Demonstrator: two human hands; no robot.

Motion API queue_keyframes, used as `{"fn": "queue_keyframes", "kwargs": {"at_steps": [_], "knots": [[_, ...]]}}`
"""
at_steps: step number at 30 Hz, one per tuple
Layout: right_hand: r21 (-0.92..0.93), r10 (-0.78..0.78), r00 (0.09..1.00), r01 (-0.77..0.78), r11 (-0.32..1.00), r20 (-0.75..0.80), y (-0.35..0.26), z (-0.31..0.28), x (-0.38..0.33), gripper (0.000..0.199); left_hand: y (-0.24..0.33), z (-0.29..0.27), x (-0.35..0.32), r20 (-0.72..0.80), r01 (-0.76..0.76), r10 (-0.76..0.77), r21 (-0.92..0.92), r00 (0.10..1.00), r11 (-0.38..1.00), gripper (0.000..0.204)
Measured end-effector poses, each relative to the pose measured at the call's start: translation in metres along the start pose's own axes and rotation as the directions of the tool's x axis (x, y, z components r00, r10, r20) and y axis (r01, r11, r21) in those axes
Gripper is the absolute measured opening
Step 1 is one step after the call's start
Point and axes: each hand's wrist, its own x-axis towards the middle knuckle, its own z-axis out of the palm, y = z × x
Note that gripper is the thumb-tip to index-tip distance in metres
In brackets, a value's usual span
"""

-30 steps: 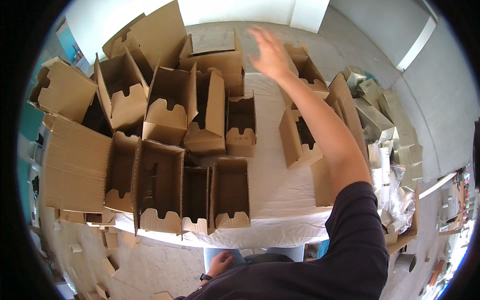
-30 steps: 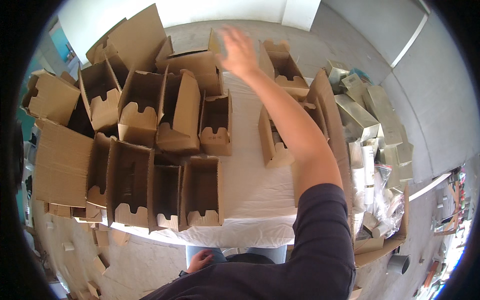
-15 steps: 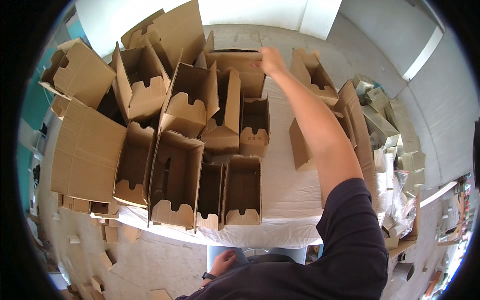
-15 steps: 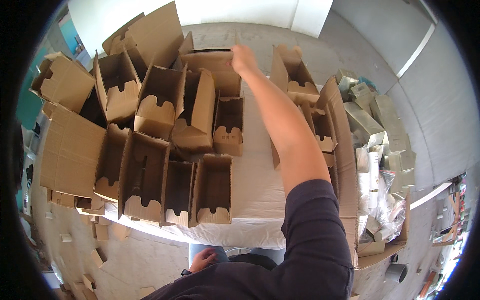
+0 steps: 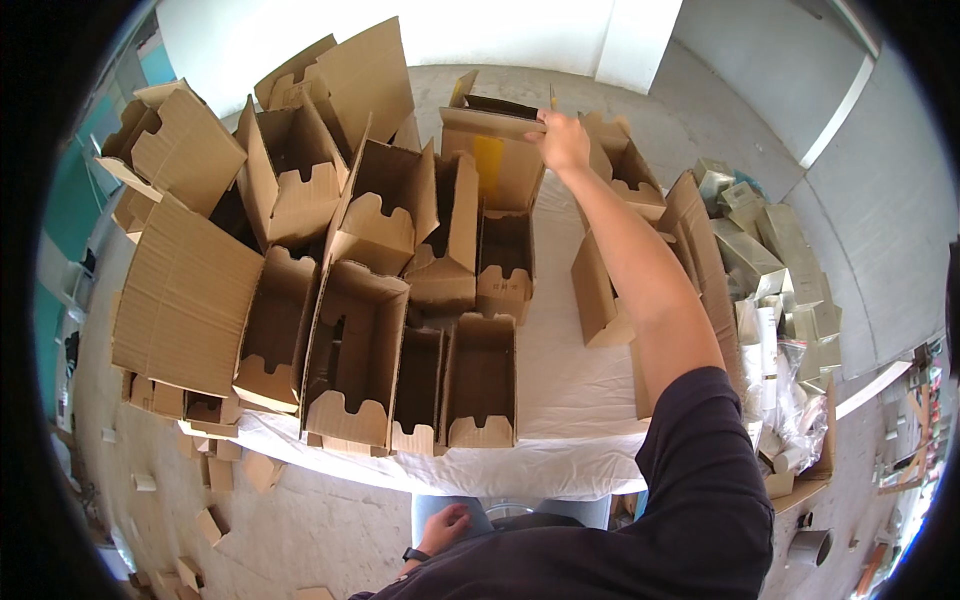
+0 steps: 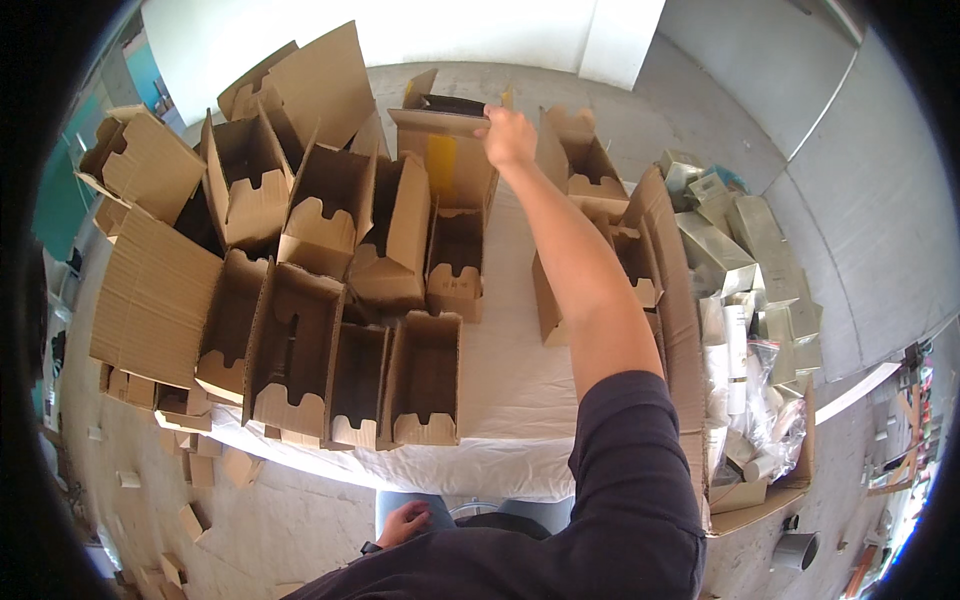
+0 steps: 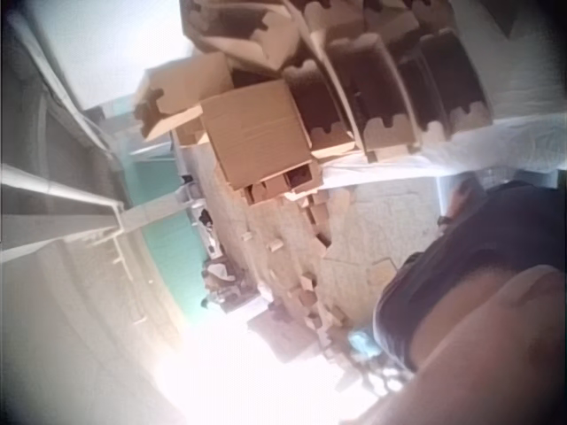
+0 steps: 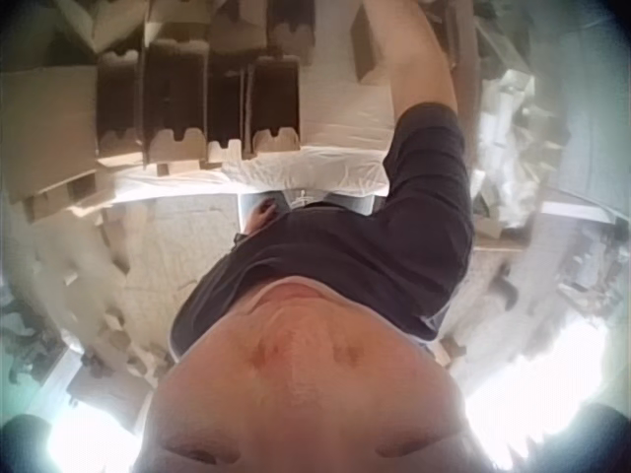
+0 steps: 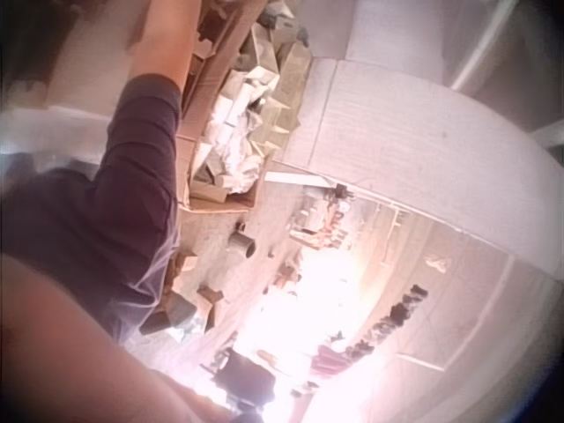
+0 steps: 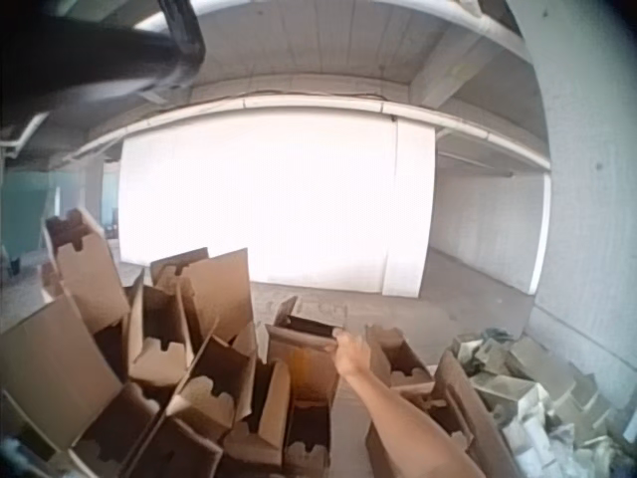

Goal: The person picks up white tubes and small cardboard boxes from a table, places the tubes into the boxes, and organizes the items in a workspace.

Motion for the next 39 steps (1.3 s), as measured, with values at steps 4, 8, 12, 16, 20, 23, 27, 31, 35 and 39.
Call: {"fn": "queue_keyframes", "kwargs": {"at_steps": [4, 8, 12, 16, 20, 23, 27, 31, 35, 39], "knots": [[-0.033, 0.096, 0.976, -0.092, 0.995, 0.195, -0.031, -0.013, -0.006, 0.049, -0.006, 0.0, -0.002, -0.02, 0.015, -0.016, -0.043, 1.0, 0.999, 0.038], [-0.071, 0.064, 0.961, -0.047, 0.996, 0.269, -0.02, -0.004, -0.004, 0.062, -0.01, -0.001, 0.005, 0.015, 0.012, -0.011, -0.077, 1.0, 0.997, 0.037], [-0.153, -0.051, 0.834, 0.16, 0.975, 0.549, 0.01, -0.01, 0.008, 0.064, -0.006, 0.0, 0.002, 0.005, 0.022, -0.022, -0.084, 1.0, 0.996, 0.037], [-0.173, -0.09, 0.78, 0.248, 0.953, 0.619, 0.01, -0.029, 0.002, 0.063, -0.016, 0.0, 0.003, -0.025, -0.013, 0.013, 0.003, 1.0, 1.0, 0.037], [-0.108, -0.105, 0.874, 0.176, 0.978, 0.475, 0.019, -0.028, 0.001, 0.059, -0.012, -0.002, 0.005, -0.021, -0.019, 0.019, 0.022, 1.0, 1.0, 0.036], [-0.091, -0.047, 0.884, 0.101, 0.991, 0.465, 0.014, -0.03, 0.001, 0.048, -0.003, -0.004, 0.007, -0.005, -0.004, 0.004, 0.023, 1.0, 1.0, 0.035], [-0.075, -0.005, 0.92, 0.037, 0.996, 0.392, -0.017, -0.035, -0.013, 0.022, -0.006, 0.001, 0.001, -0.023, 0.016, -0.019, -0.097, 1.0, 0.995, 0.034], [-0.118, -0.01, 0.986, 0.03, 0.993, 0.168, 0.029, -0.016, -0.001, 0.02, -0.002, 0.002, 0.004, -0.01, -0.004, 0.003, -0.081, 1.0, 0.997, 0.035], [-0.04, 0.052, 0.993, -0.048, 0.998, 0.105, 0.035, -0.017, 0.0, 0.022, -0.011, -0.003, 0.007, -0.019, -0.013, 0.012, -0.071, 1.0, 0.997, 0.036], [-0.054, 0.132, 0.979, -0.125, 0.991, 0.156, -0.005, -0.036, -0.015, 0.028, -0.015, 0.001, 0.006, -0.056, -0.048, 0.043, -0.1, 0.998, 0.994, 0.033]]}}
